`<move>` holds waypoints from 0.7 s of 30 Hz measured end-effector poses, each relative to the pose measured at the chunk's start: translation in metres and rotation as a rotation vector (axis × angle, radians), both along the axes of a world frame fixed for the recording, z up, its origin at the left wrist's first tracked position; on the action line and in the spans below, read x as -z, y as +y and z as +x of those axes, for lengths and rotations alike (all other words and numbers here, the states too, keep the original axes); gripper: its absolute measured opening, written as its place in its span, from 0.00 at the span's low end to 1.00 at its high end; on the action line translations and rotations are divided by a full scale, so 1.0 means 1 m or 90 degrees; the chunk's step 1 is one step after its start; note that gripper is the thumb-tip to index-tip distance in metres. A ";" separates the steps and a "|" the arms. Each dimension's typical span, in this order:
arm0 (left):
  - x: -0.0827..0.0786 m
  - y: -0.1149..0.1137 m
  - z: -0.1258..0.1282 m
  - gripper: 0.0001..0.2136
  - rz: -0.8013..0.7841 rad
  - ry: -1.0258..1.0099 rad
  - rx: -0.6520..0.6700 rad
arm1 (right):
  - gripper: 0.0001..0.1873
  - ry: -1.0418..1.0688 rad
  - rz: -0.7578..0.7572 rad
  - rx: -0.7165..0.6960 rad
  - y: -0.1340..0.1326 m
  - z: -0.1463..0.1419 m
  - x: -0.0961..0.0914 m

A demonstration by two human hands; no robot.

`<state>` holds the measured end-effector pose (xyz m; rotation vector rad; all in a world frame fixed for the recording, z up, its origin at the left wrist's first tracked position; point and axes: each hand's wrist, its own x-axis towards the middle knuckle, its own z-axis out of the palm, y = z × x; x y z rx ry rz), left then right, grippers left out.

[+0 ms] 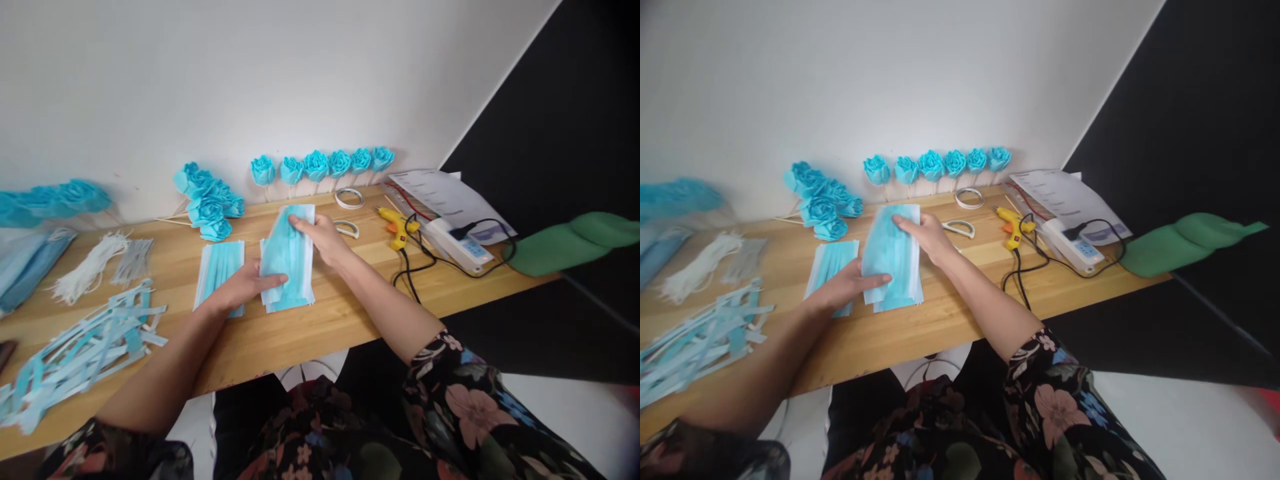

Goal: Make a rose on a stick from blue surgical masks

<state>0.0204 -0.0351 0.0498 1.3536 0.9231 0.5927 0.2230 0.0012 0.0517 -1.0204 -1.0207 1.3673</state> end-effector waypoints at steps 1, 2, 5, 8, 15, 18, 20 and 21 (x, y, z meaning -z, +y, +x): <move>-0.001 0.000 0.000 0.12 0.004 0.004 0.030 | 0.25 -0.002 -0.004 0.018 0.001 0.001 0.000; -0.001 0.000 -0.001 0.14 0.009 0.008 0.057 | 0.25 -0.006 -0.002 0.038 0.002 0.002 0.001; 0.002 0.004 -0.001 0.16 0.024 -0.006 0.061 | 0.25 -0.003 0.013 0.091 0.010 0.004 0.005; 0.007 0.010 0.000 0.16 0.034 -0.070 -0.045 | 0.25 0.028 0.029 0.153 0.019 0.008 0.009; 0.011 0.019 0.004 0.23 0.027 -0.210 -0.311 | 0.24 0.068 0.026 0.196 0.030 0.014 0.015; 0.016 0.024 0.002 0.25 0.037 -0.211 -0.364 | 0.23 0.091 -0.001 0.164 0.027 0.014 0.013; 0.020 0.026 0.000 0.25 0.057 -0.194 -0.375 | 0.23 0.086 -0.007 0.136 0.025 0.014 0.010; 0.021 0.026 -0.001 0.25 0.070 -0.180 -0.376 | 0.24 0.083 -0.004 0.127 0.025 0.015 0.009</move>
